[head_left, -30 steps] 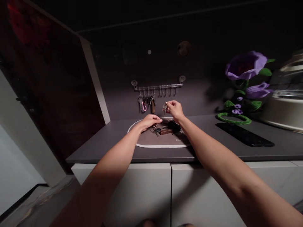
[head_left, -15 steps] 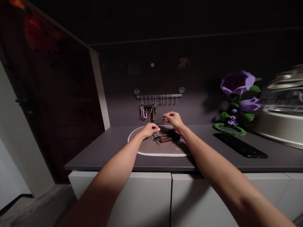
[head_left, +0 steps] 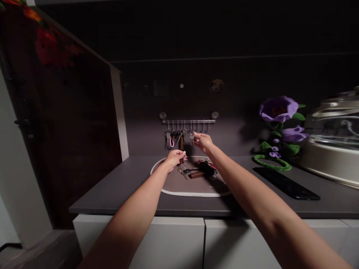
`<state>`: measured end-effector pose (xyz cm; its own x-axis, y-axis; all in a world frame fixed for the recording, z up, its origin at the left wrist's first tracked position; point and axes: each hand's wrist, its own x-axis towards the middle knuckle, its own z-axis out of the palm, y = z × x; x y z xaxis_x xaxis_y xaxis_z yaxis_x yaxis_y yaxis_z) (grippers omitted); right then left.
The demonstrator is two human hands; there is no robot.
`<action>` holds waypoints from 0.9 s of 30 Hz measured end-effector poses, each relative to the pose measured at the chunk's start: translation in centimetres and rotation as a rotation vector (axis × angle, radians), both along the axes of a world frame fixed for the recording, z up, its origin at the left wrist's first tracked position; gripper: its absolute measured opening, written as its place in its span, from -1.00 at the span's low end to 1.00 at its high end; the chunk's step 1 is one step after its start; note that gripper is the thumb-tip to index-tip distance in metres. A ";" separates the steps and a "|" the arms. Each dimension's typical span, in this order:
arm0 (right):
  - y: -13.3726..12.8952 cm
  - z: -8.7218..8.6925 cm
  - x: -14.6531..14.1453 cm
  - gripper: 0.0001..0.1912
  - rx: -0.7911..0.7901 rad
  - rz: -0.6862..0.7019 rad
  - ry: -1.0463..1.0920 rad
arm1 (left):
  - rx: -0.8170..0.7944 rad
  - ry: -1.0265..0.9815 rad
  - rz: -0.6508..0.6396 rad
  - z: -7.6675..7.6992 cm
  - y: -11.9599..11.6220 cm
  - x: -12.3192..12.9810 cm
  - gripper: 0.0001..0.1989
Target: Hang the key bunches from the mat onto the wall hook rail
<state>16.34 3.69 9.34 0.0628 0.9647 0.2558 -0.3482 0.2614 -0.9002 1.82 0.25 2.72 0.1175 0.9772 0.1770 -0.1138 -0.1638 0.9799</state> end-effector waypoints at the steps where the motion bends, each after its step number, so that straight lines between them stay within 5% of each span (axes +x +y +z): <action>1: 0.2 0.2 -0.2 -0.86 -0.006 0.003 0.011 | -0.022 -0.018 -0.007 0.1 -0.1 0.1 -0.75; 27: 3.0 2.3 -2.4 -0.79 -0.130 -0.101 0.194 | -0.101 -0.138 -0.031 0.5 -0.4 0.4 -0.83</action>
<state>13.96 6.70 11.64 0.1965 0.9750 0.1034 -0.4955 0.1897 -0.8476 2.17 -0.19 3.23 0.1289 0.9872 0.0944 -0.2515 -0.0595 0.9660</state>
